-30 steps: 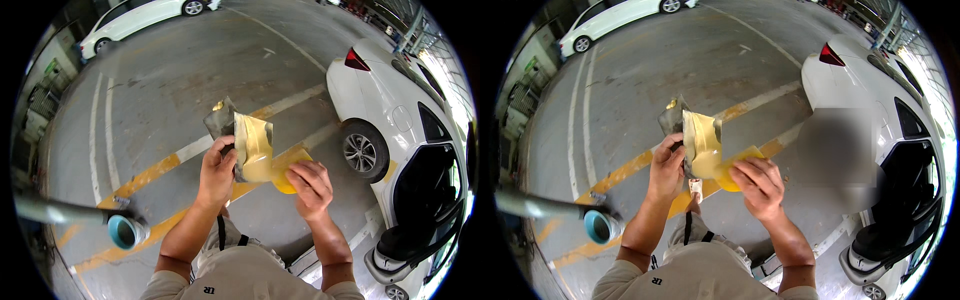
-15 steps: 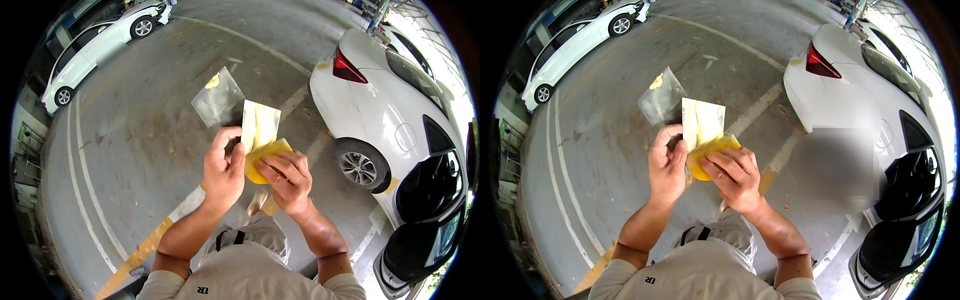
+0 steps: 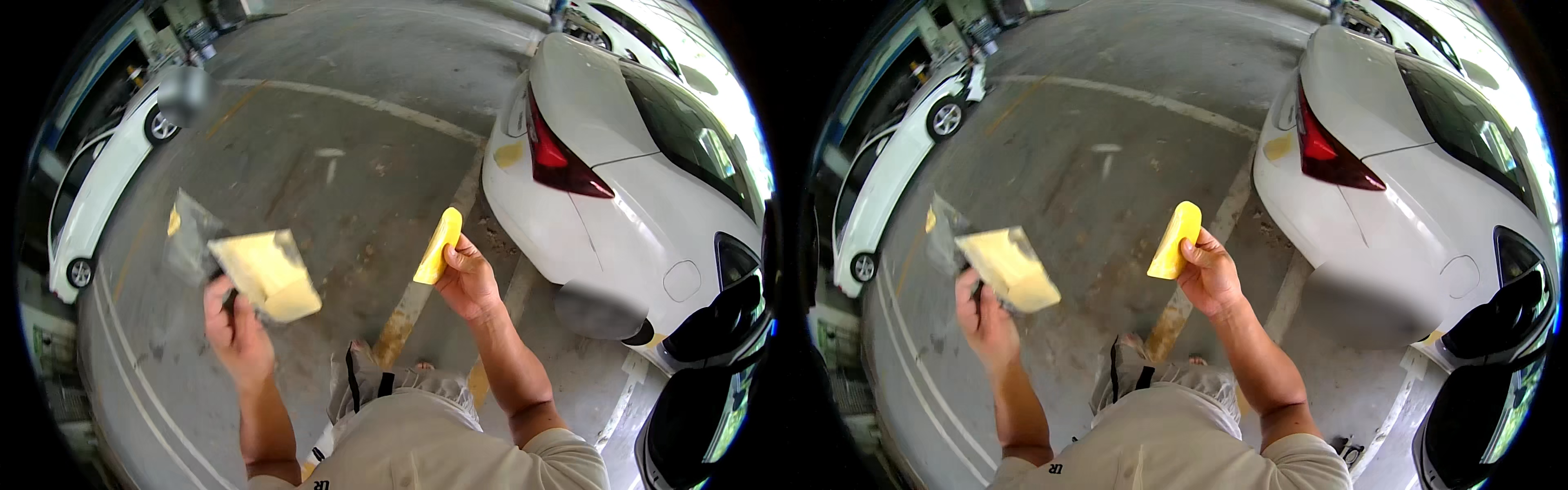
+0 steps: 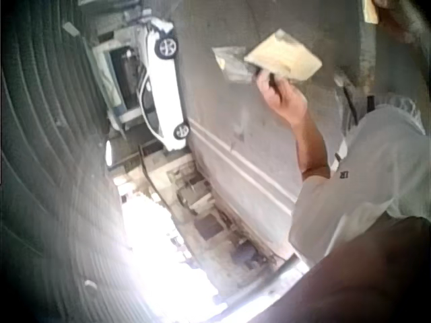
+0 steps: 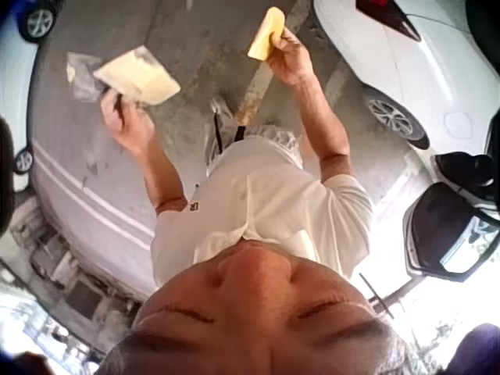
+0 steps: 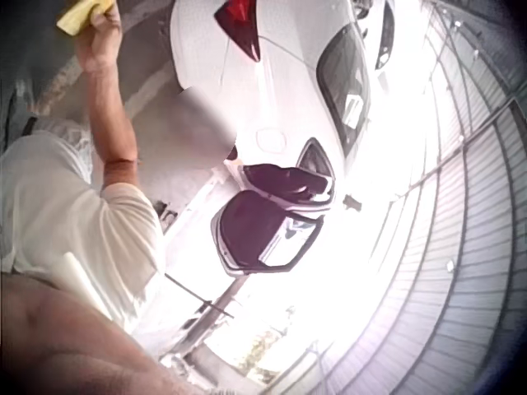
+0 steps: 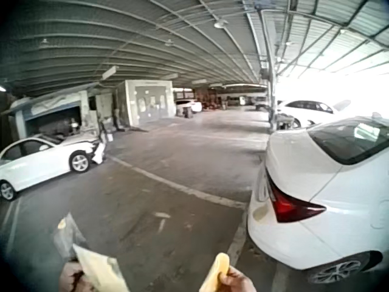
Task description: The person applies yellow body filler to the front bumper, rear bumper, and rear quarter panel of a white car using a yellow sponge and a metal spreader. The person smooths the filler into the surface and moves around the vehicle to reach different areas.
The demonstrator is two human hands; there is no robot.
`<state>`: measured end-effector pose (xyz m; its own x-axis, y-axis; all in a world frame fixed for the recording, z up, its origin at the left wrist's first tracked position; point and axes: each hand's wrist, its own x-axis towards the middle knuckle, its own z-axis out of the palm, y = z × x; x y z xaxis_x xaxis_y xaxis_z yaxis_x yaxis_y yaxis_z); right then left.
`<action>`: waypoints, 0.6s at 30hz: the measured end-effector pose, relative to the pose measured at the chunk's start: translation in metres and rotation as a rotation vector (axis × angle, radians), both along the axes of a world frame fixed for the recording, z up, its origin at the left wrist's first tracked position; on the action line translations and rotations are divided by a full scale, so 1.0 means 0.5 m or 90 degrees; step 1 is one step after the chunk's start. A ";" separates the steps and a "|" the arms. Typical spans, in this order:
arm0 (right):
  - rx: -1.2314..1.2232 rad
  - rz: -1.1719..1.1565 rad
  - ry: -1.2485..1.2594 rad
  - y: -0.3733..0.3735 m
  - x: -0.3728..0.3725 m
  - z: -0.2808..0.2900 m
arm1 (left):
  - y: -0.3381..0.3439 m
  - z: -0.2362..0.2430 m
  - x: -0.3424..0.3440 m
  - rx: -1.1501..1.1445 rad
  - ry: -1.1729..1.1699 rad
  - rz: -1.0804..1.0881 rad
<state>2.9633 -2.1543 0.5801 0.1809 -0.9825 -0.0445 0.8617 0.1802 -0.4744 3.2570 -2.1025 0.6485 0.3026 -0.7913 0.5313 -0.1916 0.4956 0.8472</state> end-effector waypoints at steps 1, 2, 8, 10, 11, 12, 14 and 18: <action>0.022 -0.011 -0.019 -0.060 -0.015 -0.012 | -0.067 -0.017 0.004 0.007 0.030 -0.012; 0.037 -0.017 -0.006 -0.133 -0.039 -0.024 | -0.125 -0.027 0.014 0.021 0.065 -0.036; 0.194 -0.198 -0.021 -0.440 -0.105 -0.209 | -0.653 -0.130 -0.031 0.214 0.201 -0.278; 0.253 -0.308 -0.033 -0.478 -0.119 -0.267 | -0.823 -0.150 -0.067 0.265 0.172 -0.404; 0.273 -0.351 -0.040 -0.497 -0.116 -0.282 | -0.902 -0.132 -0.100 0.287 0.155 -0.452; 0.308 -0.407 -0.035 -0.521 -0.119 -0.289 | -0.991 -0.131 -0.125 0.296 0.148 -0.513; 0.351 -0.508 -0.078 -0.578 -0.122 -0.289 | -1.155 -0.111 -0.212 0.321 0.140 -0.619; 0.346 -0.694 -0.145 -0.709 -0.177 -0.311 | -1.459 -0.118 -0.405 0.368 0.156 -0.830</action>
